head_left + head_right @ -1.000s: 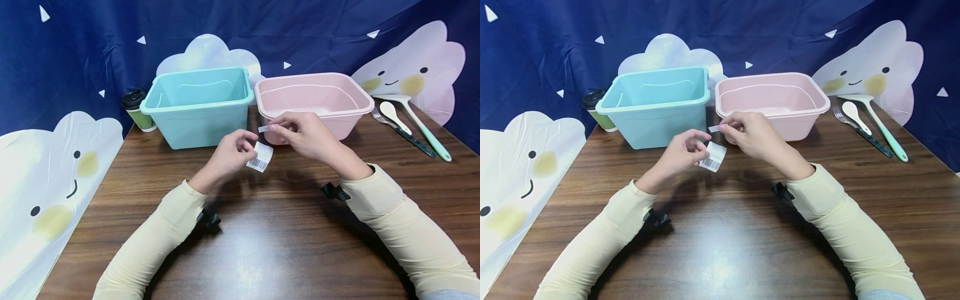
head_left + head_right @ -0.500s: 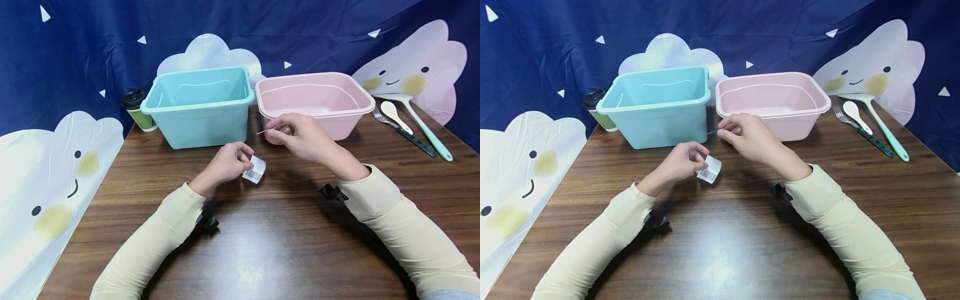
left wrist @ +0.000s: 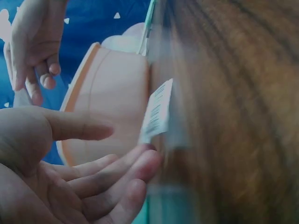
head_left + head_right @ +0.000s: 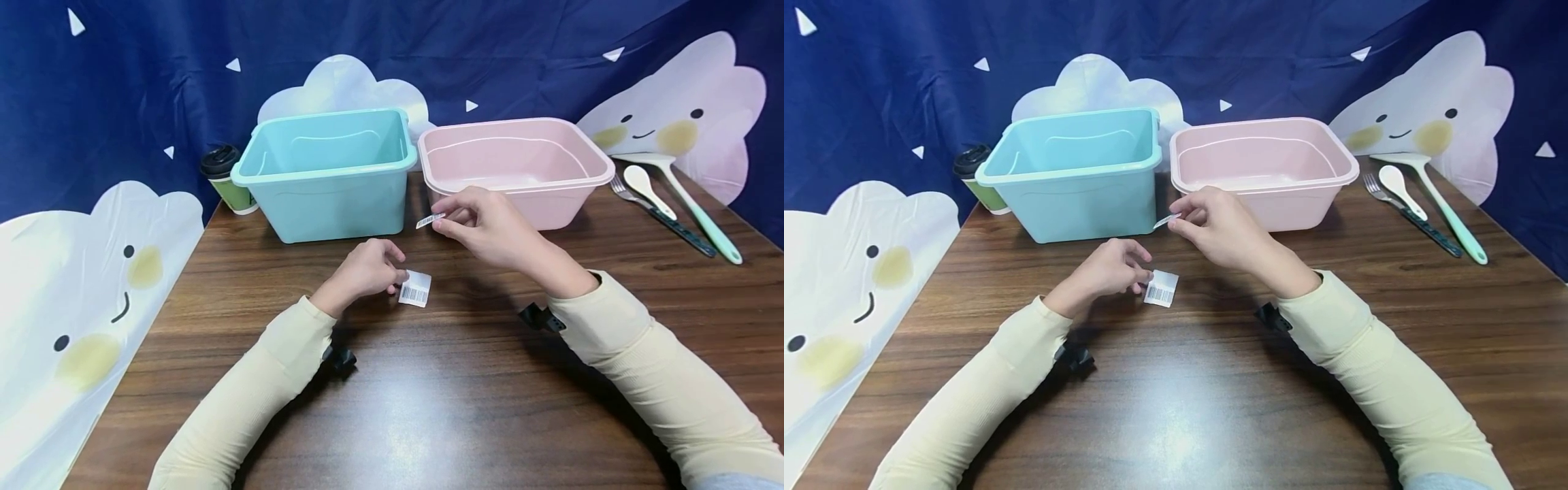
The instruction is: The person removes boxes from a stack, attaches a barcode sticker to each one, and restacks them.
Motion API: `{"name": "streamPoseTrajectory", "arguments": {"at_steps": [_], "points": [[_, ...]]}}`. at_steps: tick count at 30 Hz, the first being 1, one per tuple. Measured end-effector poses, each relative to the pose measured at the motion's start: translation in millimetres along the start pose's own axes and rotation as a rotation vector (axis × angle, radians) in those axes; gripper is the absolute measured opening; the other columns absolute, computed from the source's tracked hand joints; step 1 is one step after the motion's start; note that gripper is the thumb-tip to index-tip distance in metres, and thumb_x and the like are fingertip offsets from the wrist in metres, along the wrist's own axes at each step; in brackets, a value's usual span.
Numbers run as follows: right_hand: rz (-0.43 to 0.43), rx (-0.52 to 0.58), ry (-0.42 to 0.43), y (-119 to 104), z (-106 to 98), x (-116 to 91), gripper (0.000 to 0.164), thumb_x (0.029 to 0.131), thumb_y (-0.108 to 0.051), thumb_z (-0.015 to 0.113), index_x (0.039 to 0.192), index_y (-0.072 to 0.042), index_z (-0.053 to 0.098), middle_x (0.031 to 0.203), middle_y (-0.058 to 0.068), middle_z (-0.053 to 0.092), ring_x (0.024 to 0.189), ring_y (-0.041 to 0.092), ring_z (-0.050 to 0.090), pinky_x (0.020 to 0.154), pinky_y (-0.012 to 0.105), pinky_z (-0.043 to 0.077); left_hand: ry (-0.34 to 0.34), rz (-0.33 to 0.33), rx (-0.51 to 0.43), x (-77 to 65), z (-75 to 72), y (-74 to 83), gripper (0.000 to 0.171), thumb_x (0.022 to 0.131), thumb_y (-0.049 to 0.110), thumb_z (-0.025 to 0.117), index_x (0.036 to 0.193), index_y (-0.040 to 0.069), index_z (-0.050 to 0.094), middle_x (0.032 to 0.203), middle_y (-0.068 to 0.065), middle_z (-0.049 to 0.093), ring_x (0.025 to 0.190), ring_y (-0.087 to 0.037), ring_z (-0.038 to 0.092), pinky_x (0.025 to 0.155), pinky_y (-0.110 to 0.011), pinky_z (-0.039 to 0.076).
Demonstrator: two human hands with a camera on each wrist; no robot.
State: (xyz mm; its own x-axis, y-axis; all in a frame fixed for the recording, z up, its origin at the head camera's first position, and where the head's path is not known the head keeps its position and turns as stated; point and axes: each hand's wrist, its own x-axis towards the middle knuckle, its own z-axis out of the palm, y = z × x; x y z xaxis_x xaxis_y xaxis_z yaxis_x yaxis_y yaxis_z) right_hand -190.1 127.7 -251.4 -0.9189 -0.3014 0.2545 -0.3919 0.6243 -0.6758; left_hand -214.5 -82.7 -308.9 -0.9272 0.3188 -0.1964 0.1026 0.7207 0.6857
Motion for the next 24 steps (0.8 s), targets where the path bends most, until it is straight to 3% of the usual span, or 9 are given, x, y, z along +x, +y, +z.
{"name": "streamPoseTrajectory", "arguments": {"at_steps": [3, 5, 13, 18, 24], "points": [[-0.023, 0.010, 0.000, 1, 2, -1, 0.028, 0.095, -0.015, 0.071, 0.119, -0.002, 0.071, 0.104, 0.018, 0.075, 0.090, 0.025, 0.073, 0.077, 0.022, 0.051, 0.015, 0.029, 0.035, -1.2, -7.8, -1.1, 0.031, 0.090, 0.021, 0.074, 0.116, 0.006, 0.068, 0.090, -0.004, 0.075, 0.073, -0.018, 0.075, 0.072, -0.026, 0.051], [-0.040, 0.016, 0.007, 1, 4, -2, 0.030, 0.094, -0.012, 0.072, 0.121, 0.000, 0.070, 0.107, 0.018, 0.073, 0.091, 0.026, 0.073, 0.077, 0.019, 0.051, 0.012, 0.062, -0.030, -1.8, -14.4, -1.4, 0.031, 0.090, 0.020, 0.074, 0.116, 0.005, 0.067, 0.092, -0.005, 0.074, 0.074, -0.020, 0.073, 0.072, -0.028, 0.053], [-0.118, 0.103, 0.033, 1, 16, 3, 0.041, 0.088, -0.002, 0.075, 0.128, 0.004, 0.066, 0.108, 0.018, 0.065, 0.088, 0.025, 0.068, 0.076, 0.013, 0.051, 0.018, 0.224, -0.547, -3.4, -35.8, -2.3, 0.035, 0.091, 0.003, 0.069, 0.124, -0.004, 0.060, 0.091, -0.015, 0.076, 0.069, -0.015, 0.071, 0.057, -0.024, 0.055], [-0.143, 0.168, -0.013, -1, 29, 12, 0.055, 0.086, 0.001, 0.077, 0.138, 0.003, 0.058, 0.115, 0.016, 0.062, 0.092, 0.025, 0.070, 0.076, 0.017, 0.052, 0.016, 0.218, -0.724, -2.6, -38.6, -6.6, 0.034, 0.094, 0.003, 0.065, 0.126, -0.004, 0.057, 0.084, -0.005, 0.075, 0.069, -0.015, 0.072, 0.059, -0.025, 0.057], [-0.163, 0.166, -0.038, -4, 47, 25, 0.064, 0.084, -0.003, 0.080, 0.142, 0.000, 0.055, 0.126, 0.014, 0.058, 0.096, 0.025, 0.071, 0.081, 0.030, 0.056, 0.142, 0.162, -0.791, -0.6, -44.9, -17.9, 0.019, 0.095, 0.001, 0.064, 0.113, 0.000, 0.060, 0.082, -0.005, 0.073, 0.065, -0.014, 0.070, 0.058, -0.026, 0.056]]}}
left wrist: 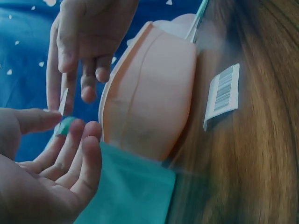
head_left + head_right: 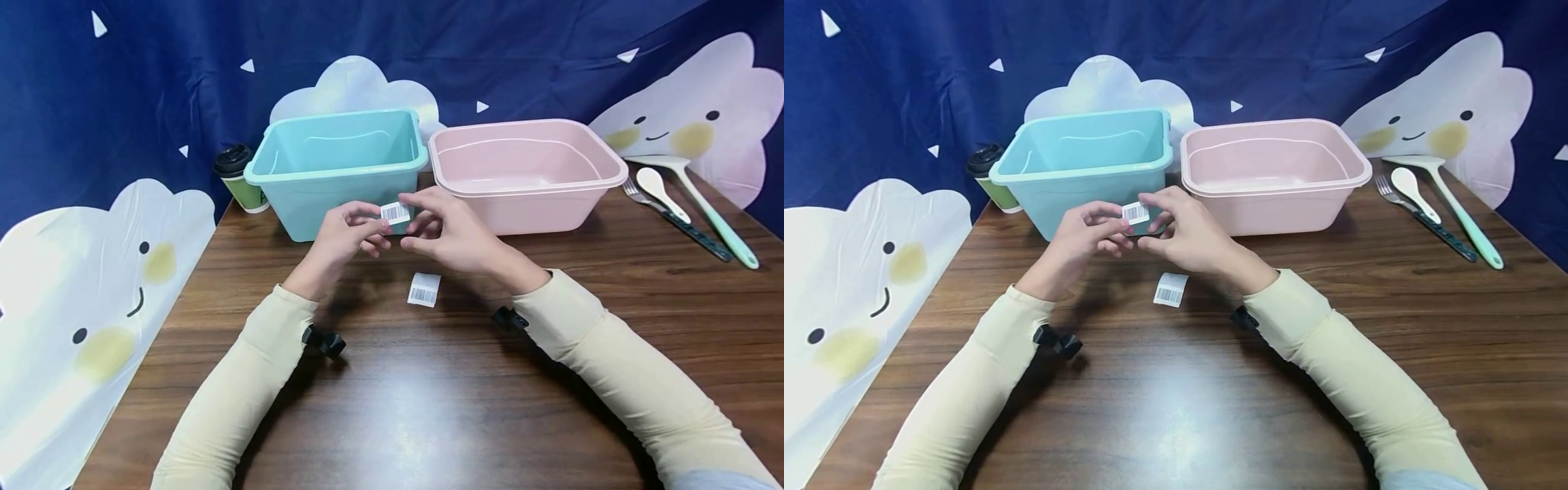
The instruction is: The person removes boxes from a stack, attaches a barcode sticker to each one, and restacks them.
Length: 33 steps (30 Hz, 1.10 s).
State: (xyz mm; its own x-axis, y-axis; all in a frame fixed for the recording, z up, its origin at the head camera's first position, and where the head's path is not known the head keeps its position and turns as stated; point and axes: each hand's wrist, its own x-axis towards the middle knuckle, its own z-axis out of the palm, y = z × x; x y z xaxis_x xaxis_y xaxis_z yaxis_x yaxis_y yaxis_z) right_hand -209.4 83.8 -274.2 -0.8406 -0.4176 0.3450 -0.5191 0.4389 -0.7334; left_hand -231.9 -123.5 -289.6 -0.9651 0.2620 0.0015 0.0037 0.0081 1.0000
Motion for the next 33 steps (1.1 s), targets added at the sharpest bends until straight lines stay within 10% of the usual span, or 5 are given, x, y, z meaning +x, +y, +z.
{"name": "streamPoseTrajectory", "arguments": {"at_steps": [21, 33], "points": [[0.144, -0.038, -0.128, 2, 33, 28, 0.072, 0.089, -0.020, 0.077, 0.151, -0.006, 0.043, 0.138, 0.014, 0.051, 0.105, 0.020, 0.070, 0.089, 0.033, 0.057, 0.214, 0.127, 0.323, 10.9, -41.6, -13.2, 0.002, 0.096, 0.003, 0.065, 0.093, 0.002, 0.064, 0.083, -0.010, 0.070, 0.061, -0.012, 0.066, 0.055, -0.023, 0.053], [0.169, 0.020, -0.208, 7, 53, 42, 0.076, 0.090, -0.026, 0.077, 0.155, -0.012, 0.038, 0.146, 0.012, 0.053, 0.098, 0.014, 0.072, 0.088, 0.034, 0.054, 0.292, 0.142, 0.516, 12.8, -50.5, -17.8, 0.008, 0.097, 0.009, 0.066, 0.098, 0.001, 0.067, 0.094, -0.024, 0.072, 0.075, -0.033, 0.071, 0.054, -0.019, 0.049]]}}
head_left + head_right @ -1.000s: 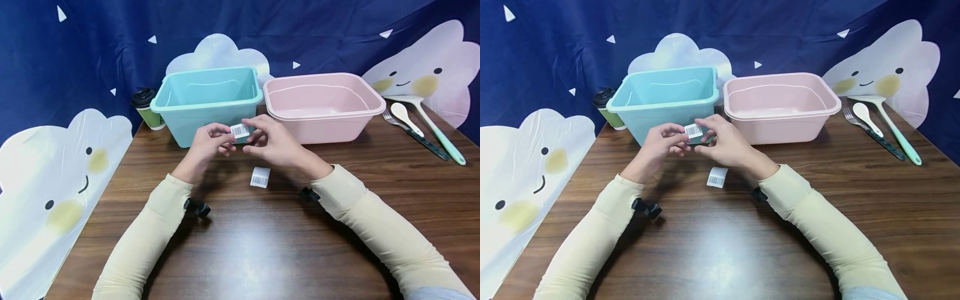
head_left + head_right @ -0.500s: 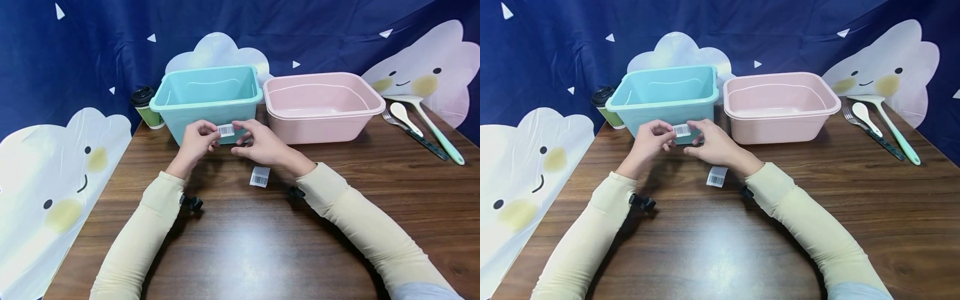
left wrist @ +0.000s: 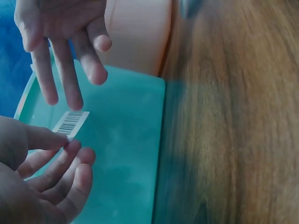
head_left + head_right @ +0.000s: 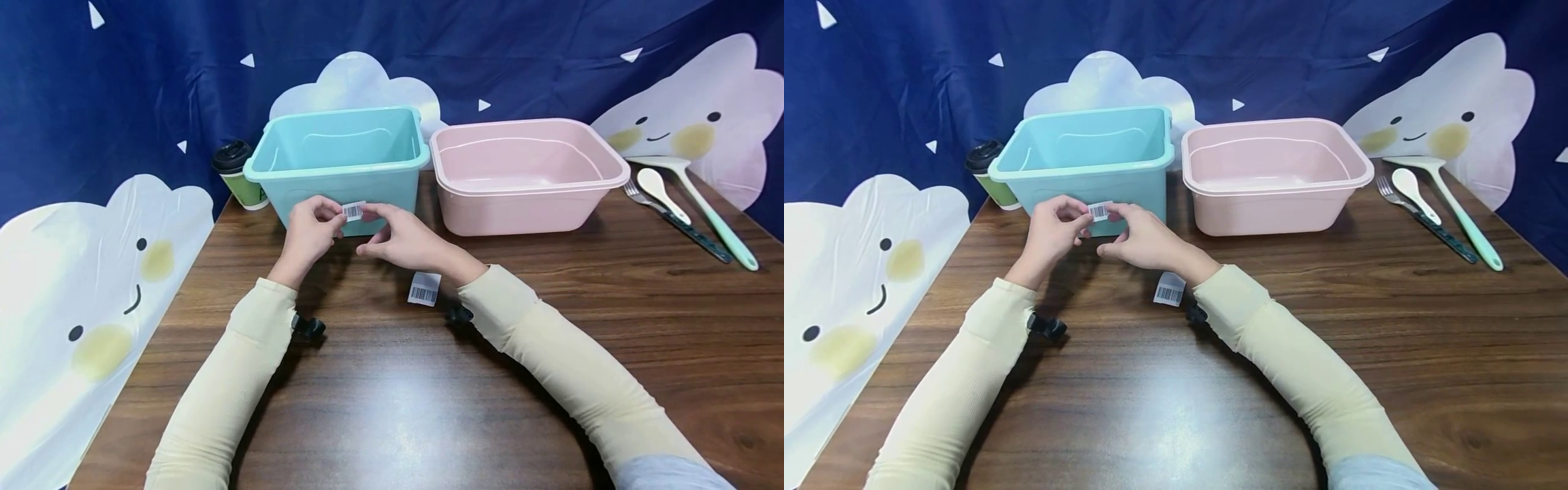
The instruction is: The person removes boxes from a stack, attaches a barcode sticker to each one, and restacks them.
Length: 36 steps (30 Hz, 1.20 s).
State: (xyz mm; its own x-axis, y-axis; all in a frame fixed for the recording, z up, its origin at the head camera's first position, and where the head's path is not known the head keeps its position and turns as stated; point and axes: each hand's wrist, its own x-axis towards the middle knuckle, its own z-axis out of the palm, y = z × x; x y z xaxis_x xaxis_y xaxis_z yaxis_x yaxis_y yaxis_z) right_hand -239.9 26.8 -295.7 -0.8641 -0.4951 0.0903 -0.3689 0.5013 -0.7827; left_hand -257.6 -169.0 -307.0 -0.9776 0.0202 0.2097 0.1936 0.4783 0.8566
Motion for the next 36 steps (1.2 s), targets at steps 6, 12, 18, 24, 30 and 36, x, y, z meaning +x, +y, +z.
{"name": "streamPoseTrajectory", "arguments": {"at_steps": [6, 12, 18, 24, 30, 36], "points": [[0.036, 0.055, -0.028, 5.7, 3.6, 6.0, 0.084, 0.090, -0.023, 0.076, 0.159, -0.014, 0.029, 0.157, 0.006, 0.044, 0.097, 0.014, 0.073, 0.080, 0.030, 0.056, 0.003, -0.016, 0.050, 2.9, 0.1, -2.7, 0.014, 0.098, 0.012, 0.065, 0.104, -0.001, 0.068, 0.096, -0.022, 0.072, 0.079, -0.035, 0.072, 0.055, -0.019, 0.050], [0.050, 0.093, -0.060, 9.8, 3.7, 8.3, 0.089, 0.091, -0.021, 0.075, 0.161, -0.012, 0.021, 0.155, 0.007, 0.046, 0.094, 0.023, 0.074, 0.078, 0.032, 0.058, 0.021, -0.014, 0.056, 5.0, -0.5, -5.0, 0.012, 0.098, 0.010, 0.065, 0.103, 0.000, 0.069, 0.093, -0.021, 0.072, 0.081, -0.039, 0.072, 0.053, -0.019, 0.049], [0.054, 0.085, -0.062, 6.6, 1.0, 6.5, 0.087, 0.092, -0.021, 0.075, 0.161, -0.013, 0.022, 0.155, 0.007, 0.045, 0.097, 0.029, 0.074, 0.079, 0.033, 0.058, 0.047, -0.002, 0.072, 6.2, 0.5, -5.1, 0.012, 0.097, 0.010, 0.066, 0.103, 0.000, 0.070, 0.093, -0.019, 0.074, 0.075, -0.034, 0.073, 0.051, -0.018, 0.047], [0.057, 0.102, -0.030, 4.1, -1.3, 4.5, 0.084, 0.091, -0.020, 0.076, 0.159, -0.013, 0.027, 0.160, 0.001, 0.039, 0.092, 0.019, 0.072, 0.078, 0.031, 0.057, 0.070, 0.013, 0.092, 7.8, 1.6, -5.6, 0.012, 0.096, 0.010, 0.067, 0.101, 0.000, 0.071, 0.092, -0.019, 0.075, 0.072, -0.031, 0.073, 0.053, -0.019, 0.050], [0.033, 0.090, -0.064, 6.4, 1.7, 5.5, 0.085, 0.091, -0.019, 0.075, 0.160, -0.015, 0.025, 0.161, 0.002, 0.037, 0.092, 0.016, 0.073, 0.079, 0.033, 0.058, 0.077, 0.032, 0.117, 8.3, 2.4, -6.8, 0.012, 0.096, 0.011, 0.067, 0.101, 0.001, 0.072, 0.092, -0.017, 0.076, 0.071, -0.029, 0.074, 0.056, -0.020, 0.053], [0.031, 0.049, -0.088, 9.2, 4.8, 8.0, 0.090, 0.090, -0.022, 0.076, 0.161, -0.017, 0.021, 0.119, 0.009, 0.072, 0.091, 0.021, 0.075, 0.079, 0.032, 0.057, 0.075, 0.025, 0.132, 8.5, 2.8, -8.6, 0.012, 0.097, 0.011, 0.067, 0.102, 0.002, 0.073, 0.093, -0.017, 0.076, 0.072, -0.030, 0.074, 0.056, -0.021, 0.053]]}}
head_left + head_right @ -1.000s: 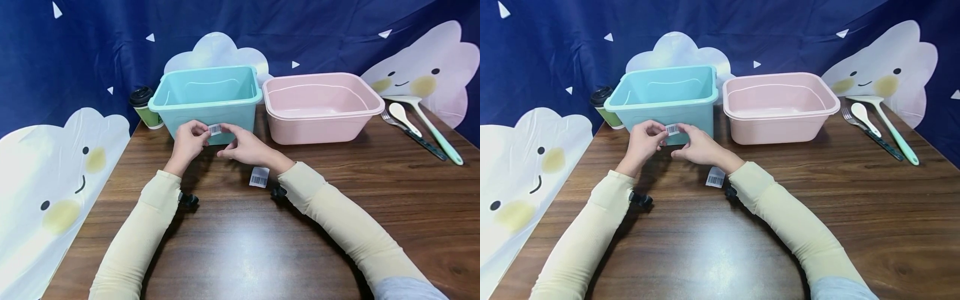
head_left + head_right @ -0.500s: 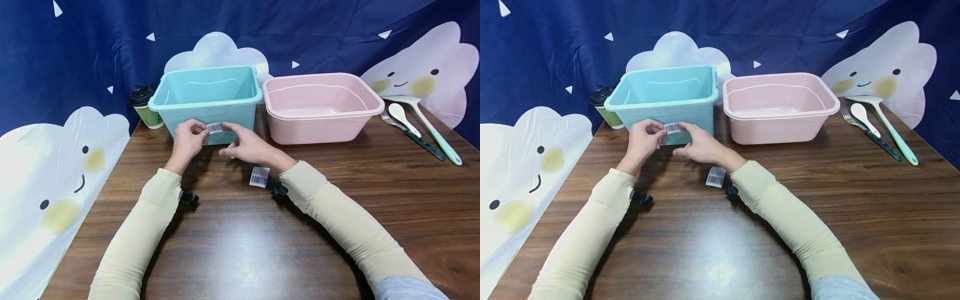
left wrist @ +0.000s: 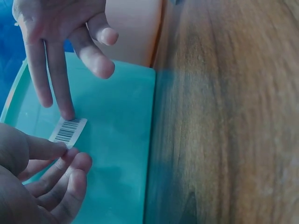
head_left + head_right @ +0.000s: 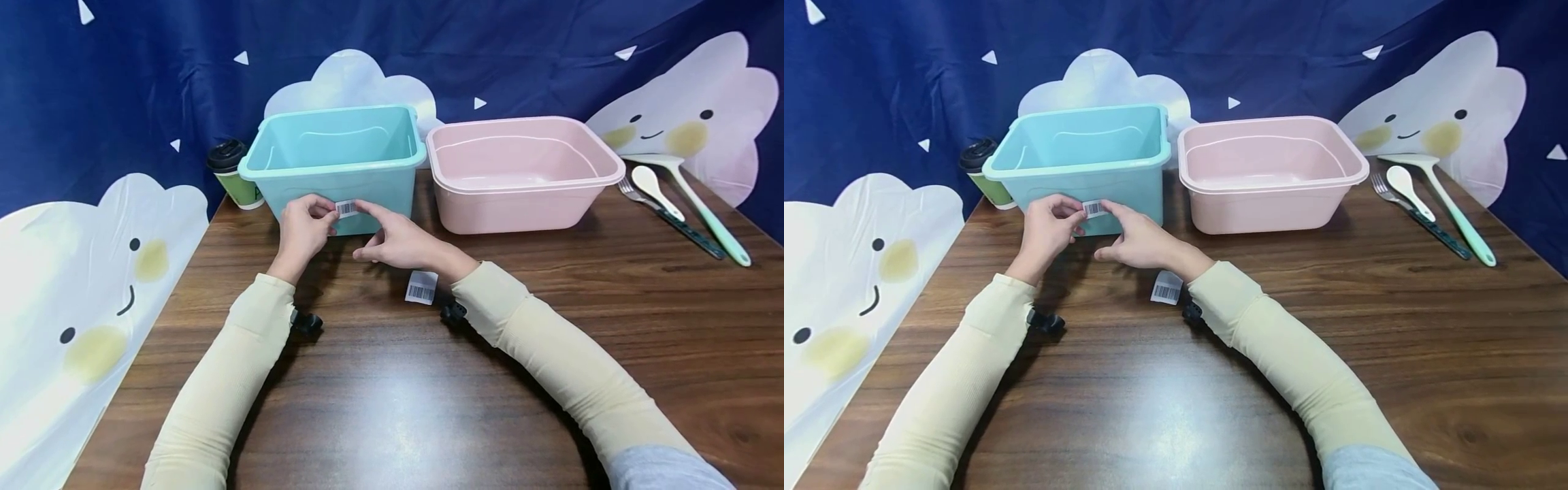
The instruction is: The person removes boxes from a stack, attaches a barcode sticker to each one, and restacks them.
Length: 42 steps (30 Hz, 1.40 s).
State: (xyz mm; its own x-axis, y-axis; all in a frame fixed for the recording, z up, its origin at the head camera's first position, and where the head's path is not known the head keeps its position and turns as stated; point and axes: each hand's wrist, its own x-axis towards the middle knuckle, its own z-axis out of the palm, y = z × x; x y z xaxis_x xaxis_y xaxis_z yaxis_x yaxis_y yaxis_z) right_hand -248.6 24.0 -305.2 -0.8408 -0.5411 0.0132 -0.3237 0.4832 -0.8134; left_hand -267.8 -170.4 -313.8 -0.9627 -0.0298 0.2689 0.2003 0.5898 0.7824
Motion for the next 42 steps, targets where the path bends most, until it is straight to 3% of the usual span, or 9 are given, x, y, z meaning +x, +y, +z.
{"name": "streamPoseTrajectory", "arguments": {"at_steps": [2, 7, 12, 15, 18, 22, 29, 36, 42], "points": [[-0.002, -0.013, -0.003, 0, 1, 1, 0.091, 0.090, -0.022, 0.076, 0.162, -0.016, 0.020, 0.116, 0.011, 0.073, 0.091, 0.020, 0.075, 0.080, 0.031, 0.056, 0.000, -0.002, 0.005, 0.2, -0.2, -0.1, 0.012, 0.097, 0.011, 0.067, 0.103, 0.002, 0.073, 0.093, -0.016, 0.076, 0.072, -0.029, 0.074, 0.056, -0.021, 0.053], [-0.020, -0.040, -0.007, 0, 1, 2, 0.093, 0.089, -0.021, 0.076, 0.162, -0.014, 0.019, 0.146, 0.012, 0.052, 0.090, 0.014, 0.074, 0.084, 0.031, 0.056, 0.003, -0.016, 0.009, 1.3, -0.9, -0.2, 0.013, 0.097, 0.012, 0.068, 0.104, 0.003, 0.073, 0.095, -0.016, 0.077, 0.067, -0.021, 0.074, 0.055, -0.019, 0.053], [-0.017, -0.042, -0.017, 0, 1, 2, 0.093, 0.090, -0.022, 0.076, 0.162, -0.015, 0.017, 0.151, 0.012, 0.047, 0.091, 0.013, 0.073, 0.085, 0.031, 0.056, -0.001, -0.042, -0.003, 1.4, -2.0, -0.1, 0.015, 0.096, 0.014, 0.068, 0.105, 0.003, 0.073, 0.097, -0.016, 0.077, 0.062, -0.015, 0.072, 0.051, -0.018, 0.051], [-0.016, -0.040, -0.023, 0, 2, 2, 0.094, 0.090, -0.022, 0.075, 0.163, -0.015, 0.016, 0.142, 0.013, 0.057, 0.092, 0.015, 0.074, 0.086, 0.031, 0.055, 0.003, -0.063, 0.004, 0.1, -2.9, 0.7, 0.015, 0.096, 0.015, 0.068, 0.105, 0.005, 0.073, 0.095, -0.016, 0.078, 0.063, -0.018, 0.073, 0.048, -0.018, 0.049], [-0.007, -0.035, -0.032, -1, 2, 2, 0.094, 0.090, -0.022, 0.075, 0.163, -0.017, 0.015, 0.117, 0.012, 0.073, 0.092, 0.019, 0.075, 0.086, 0.032, 0.055, 0.008, -0.082, 0.007, -1.0, -3.7, 2.2, 0.015, 0.096, 0.015, 0.067, 0.105, 0.005, 0.073, 0.094, -0.016, 0.078, 0.065, -0.022, 0.074, 0.047, -0.019, 0.048], [0.010, -0.046, -0.060, -2, 2, 2, 0.095, 0.091, -0.023, 0.075, 0.163, -0.018, 0.013, 0.095, 0.010, 0.078, 0.093, 0.022, 0.075, 0.087, 0.034, 0.053, 0.007, -0.100, -0.010, -2.3, -4.6, 5.2, 0.016, 0.097, 0.012, 0.064, 0.106, 0.003, 0.073, 0.095, -0.019, 0.077, 0.064, -0.023, 0.075, 0.047, -0.020, 0.050], [0.021, -0.102, -0.083, -1, 2, 1, 0.095, 0.091, -0.027, 0.075, 0.163, -0.017, 0.012, 0.091, 0.005, 0.078, 0.092, 0.018, 0.075, 0.092, 0.036, 0.053, 0.014, -0.123, -0.011, -3.4, -3.2, 9.5, 0.018, 0.096, 0.010, 0.060, 0.105, 0.003, 0.074, 0.094, -0.019, 0.077, 0.056, -0.014, 0.071, 0.048, -0.022, 0.053], [0.020, -0.097, -0.088, 1, 3, 1, 0.097, 0.092, -0.024, 0.074, 0.163, -0.016, 0.010, 0.092, 0.007, 0.078, 0.090, 0.015, 0.075, 0.094, 0.038, 0.052, 0.016, -0.145, -0.001, -5.9, -3.7, 14.6, 0.020, 0.095, 0.012, 0.059, 0.106, 0.005, 0.074, 0.092, -0.020, 0.077, 0.065, -0.026, 0.075, 0.050, -0.026, 0.056], [0.025, -0.078, -0.095, 0, 2, 1, 0.098, 0.092, -0.025, 0.074, 0.164, -0.017, 0.009, 0.094, 0.010, 0.078, 0.091, 0.018, 0.075, 0.090, 0.036, 0.053, 0.024, -0.143, 0.008, -5.6, -4.3, 14.0, 0.022, 0.095, 0.012, 0.058, 0.109, 0.005, 0.074, 0.094, -0.017, 0.078, 0.064, -0.025, 0.075, 0.053, -0.028, 0.058]]}}
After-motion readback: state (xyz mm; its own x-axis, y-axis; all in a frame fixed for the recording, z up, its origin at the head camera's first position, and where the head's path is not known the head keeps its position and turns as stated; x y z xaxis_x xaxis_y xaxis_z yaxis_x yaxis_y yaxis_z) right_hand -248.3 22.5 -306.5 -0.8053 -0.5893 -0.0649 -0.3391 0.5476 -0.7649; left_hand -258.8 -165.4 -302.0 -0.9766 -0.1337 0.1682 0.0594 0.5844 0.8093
